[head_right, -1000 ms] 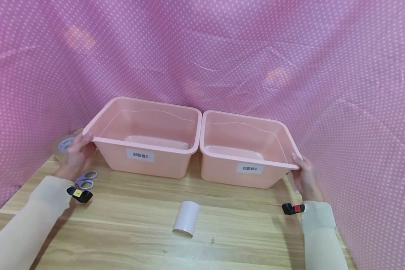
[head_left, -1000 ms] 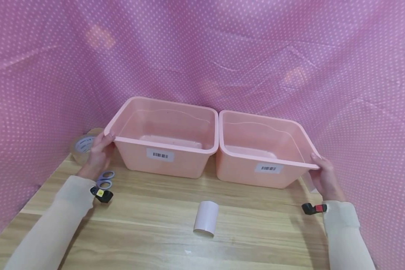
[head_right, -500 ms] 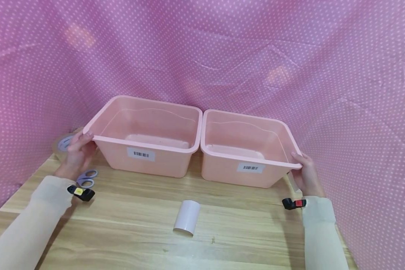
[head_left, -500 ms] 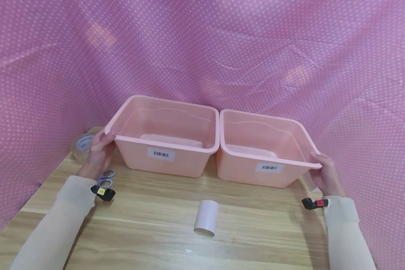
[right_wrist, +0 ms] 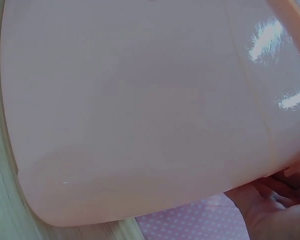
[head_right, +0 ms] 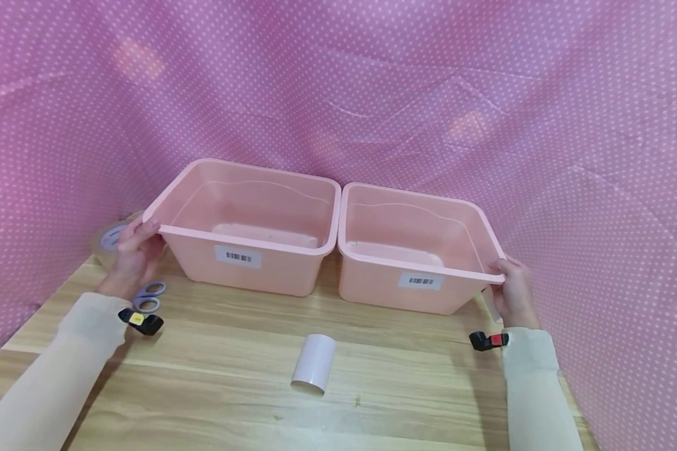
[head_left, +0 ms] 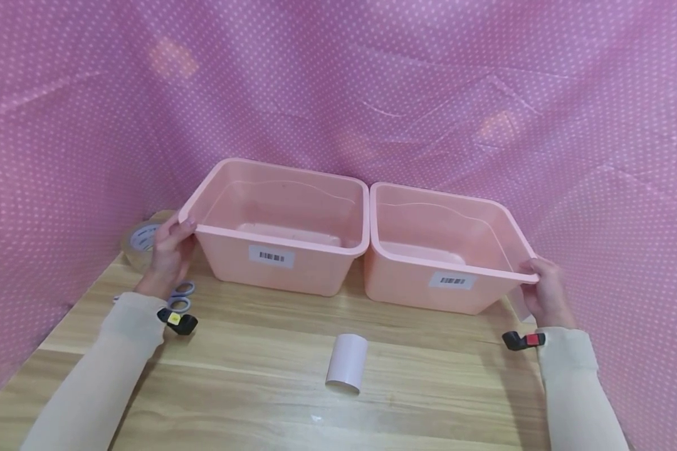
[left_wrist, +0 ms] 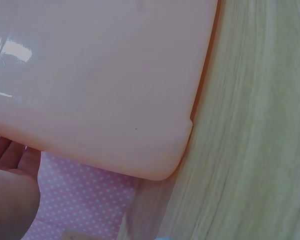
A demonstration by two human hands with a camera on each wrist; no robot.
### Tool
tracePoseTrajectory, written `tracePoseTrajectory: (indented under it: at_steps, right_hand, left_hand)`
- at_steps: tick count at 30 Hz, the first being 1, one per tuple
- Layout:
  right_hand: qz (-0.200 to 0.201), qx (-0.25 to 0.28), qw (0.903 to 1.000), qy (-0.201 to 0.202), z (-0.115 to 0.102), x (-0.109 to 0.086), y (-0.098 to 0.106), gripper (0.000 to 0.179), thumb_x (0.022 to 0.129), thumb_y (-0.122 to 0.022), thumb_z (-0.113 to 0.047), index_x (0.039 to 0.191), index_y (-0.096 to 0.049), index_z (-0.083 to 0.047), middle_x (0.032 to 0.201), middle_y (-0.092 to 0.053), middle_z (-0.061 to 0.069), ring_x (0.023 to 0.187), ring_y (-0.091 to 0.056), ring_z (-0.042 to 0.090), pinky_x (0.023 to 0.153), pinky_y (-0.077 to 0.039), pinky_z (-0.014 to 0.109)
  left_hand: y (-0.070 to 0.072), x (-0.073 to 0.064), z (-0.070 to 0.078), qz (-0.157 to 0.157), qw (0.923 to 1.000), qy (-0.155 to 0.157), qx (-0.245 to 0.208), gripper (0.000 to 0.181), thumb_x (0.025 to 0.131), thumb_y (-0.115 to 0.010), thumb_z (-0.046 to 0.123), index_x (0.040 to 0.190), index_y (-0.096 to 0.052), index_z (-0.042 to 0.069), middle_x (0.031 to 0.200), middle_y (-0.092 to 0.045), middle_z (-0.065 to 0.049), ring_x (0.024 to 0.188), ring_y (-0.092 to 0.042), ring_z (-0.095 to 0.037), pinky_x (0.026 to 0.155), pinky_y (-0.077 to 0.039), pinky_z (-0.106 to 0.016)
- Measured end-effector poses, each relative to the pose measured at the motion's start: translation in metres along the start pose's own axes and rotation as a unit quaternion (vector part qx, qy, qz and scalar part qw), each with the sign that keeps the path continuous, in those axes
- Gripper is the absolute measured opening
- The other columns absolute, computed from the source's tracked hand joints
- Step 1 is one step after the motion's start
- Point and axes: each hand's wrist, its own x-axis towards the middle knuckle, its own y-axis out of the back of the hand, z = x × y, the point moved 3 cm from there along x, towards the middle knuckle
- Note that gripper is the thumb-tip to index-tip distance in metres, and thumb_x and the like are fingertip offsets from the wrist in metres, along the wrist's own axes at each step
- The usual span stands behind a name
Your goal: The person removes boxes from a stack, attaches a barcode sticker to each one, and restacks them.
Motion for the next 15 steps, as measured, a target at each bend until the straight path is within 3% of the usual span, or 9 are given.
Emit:
tracePoseTrajectory:
  at_steps: [8, 15]
  right_hand:
    - [0.062, -0.016, 0.9978, 0.015, -0.002, -0.0008, -0.0018, 0.041, 0.089, -0.044, 0.015, 0.06, -0.066, -0.004, 0.064, -0.057, -0.002, 0.056, -0.055, 0.01, 0.053, -0.049, 0.019]
    - [0.066, -0.016, 0.9976, 0.014, -0.0032, -0.0009, 0.0005, 0.042, 0.089, -0.041, 0.014, 0.06, -0.067, -0.004, 0.058, -0.057, -0.002, 0.052, -0.055, 0.009, 0.051, -0.049, 0.02]
  left_hand:
    - [-0.0008, -0.0001, -0.0013, 0.011, 0.9999, -0.002, 0.005, 0.025, 0.095, -0.057, 0.003, 0.114, -0.072, 0.007, 0.113, -0.072, -0.003, 0.106, -0.062, -0.015, 0.1, -0.045, -0.027]
    - [0.0012, -0.0009, -0.0025, 0.013, 0.9999, -0.003, 0.003, 0.026, 0.095, -0.057, 0.004, 0.116, -0.073, 0.008, 0.112, -0.073, -0.002, 0.104, -0.062, -0.014, 0.097, -0.046, -0.025]
